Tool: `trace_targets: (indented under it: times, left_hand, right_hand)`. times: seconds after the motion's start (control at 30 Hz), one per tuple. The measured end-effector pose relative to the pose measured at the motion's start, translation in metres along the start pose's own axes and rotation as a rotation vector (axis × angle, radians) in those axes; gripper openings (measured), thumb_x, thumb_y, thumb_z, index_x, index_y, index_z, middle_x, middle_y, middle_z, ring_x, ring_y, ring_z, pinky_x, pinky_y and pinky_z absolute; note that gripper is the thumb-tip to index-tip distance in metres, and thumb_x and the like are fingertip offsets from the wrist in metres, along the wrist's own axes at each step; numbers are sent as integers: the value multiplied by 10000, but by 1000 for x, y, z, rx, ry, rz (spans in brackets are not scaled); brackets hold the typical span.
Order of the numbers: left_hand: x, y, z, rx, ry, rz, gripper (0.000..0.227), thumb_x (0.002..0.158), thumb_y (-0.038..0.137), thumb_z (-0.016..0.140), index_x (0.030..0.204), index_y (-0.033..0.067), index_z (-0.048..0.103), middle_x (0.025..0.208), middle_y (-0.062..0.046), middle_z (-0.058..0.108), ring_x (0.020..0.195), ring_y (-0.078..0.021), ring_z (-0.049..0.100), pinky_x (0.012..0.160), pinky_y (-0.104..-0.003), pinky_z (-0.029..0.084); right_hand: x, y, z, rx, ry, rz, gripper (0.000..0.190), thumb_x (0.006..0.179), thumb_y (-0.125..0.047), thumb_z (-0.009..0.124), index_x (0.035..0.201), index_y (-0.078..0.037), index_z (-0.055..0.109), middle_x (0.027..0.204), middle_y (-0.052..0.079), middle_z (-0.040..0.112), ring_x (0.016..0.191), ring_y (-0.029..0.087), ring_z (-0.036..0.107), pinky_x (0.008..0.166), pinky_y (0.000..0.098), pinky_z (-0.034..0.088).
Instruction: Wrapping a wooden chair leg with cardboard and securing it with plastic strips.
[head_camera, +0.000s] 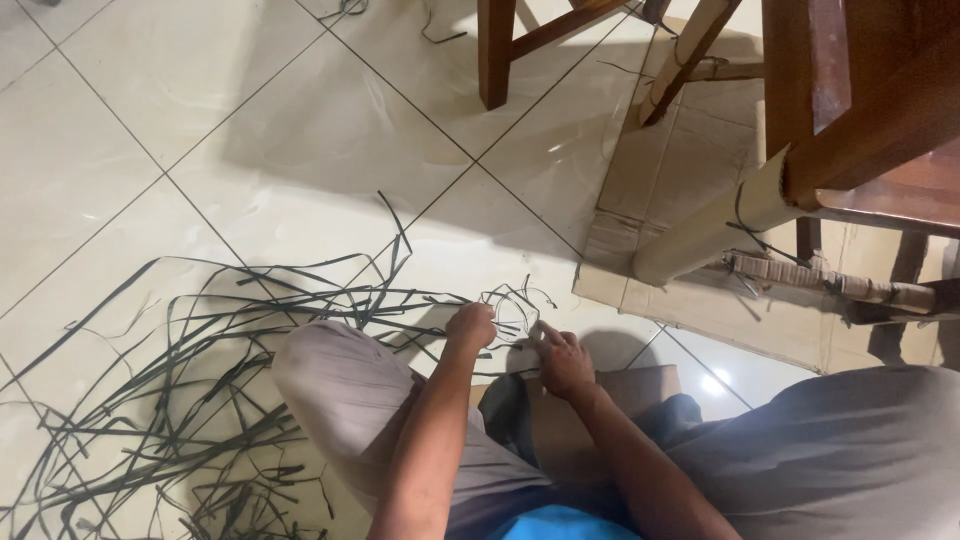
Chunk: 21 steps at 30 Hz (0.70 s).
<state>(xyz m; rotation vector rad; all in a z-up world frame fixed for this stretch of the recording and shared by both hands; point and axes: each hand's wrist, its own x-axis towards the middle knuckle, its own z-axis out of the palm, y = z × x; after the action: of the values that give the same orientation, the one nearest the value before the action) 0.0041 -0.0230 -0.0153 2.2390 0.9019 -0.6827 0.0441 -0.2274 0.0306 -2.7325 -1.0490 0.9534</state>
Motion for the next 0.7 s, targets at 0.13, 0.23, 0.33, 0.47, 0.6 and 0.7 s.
trace_targets:
  times: [0.13, 0.23, 0.33, 0.47, 0.6, 0.7]
  left_hand:
    - [13, -9, 12, 0, 18, -17, 298, 977, 140, 589, 1225, 149, 754, 1180, -132, 753, 1119, -372, 711, 902, -519, 566]
    - [22, -15, 16, 5, 63, -74, 334, 955, 181, 636, 1251, 46, 708, 1161, -207, 739, 1123, -400, 713, 886, -531, 580]
    - [4, -11, 6, -9, 55, -65, 366, 948, 199, 663, 1251, -5, 684, 1170, -250, 732, 1117, -436, 708, 890, -555, 577]
    - [-7, 1, 1, 36, 38, -69, 361, 940, 240, 665, 1207, 2, 714, 1136, -221, 749, 1091, -421, 724, 867, -540, 588]
    - [1, 3, 5, 103, 78, -78, 231, 951, 130, 619, 1072, -11, 756, 985, -201, 771, 998, -381, 759, 821, -469, 601]
    - [4, 6, 2, 101, 51, -69, 243, 959, 149, 588, 1067, 25, 767, 992, -168, 780, 1006, -353, 762, 827, -459, 601]
  right_hand:
    - [13, 10, 26, -99, -19, 36, 566, 920, -167, 583, 1481, -215, 525, 1656, -106, 290, 1406, 263, 443, 1061, 434, 558]
    - [34, 38, 52, -130, 127, -150, 494, 920, -82, 497, 1393, -162, 615, 1529, -60, 497, 1463, 214, 418, 1083, 411, 493]
    - [48, 54, 70, 483, 320, -82, 536, 861, -46, 554, 1395, -64, 586, 1486, 144, 524, 1235, 435, 611, 1005, 553, 570]
    - [49, 59, 70, 571, 321, 55, 448, 890, -78, 584, 1330, -114, 661, 1412, 100, 598, 1211, 384, 652, 1014, 482, 586]
    - [37, 50, 61, 515, 332, 52, 396, 902, -154, 576, 1273, -141, 716, 1363, 80, 648, 1158, 368, 680, 991, 479, 582]
    - [37, 52, 61, 523, 334, 50, 385, 910, -181, 589, 1268, -141, 725, 1346, 76, 669, 1156, 357, 686, 972, 474, 585]
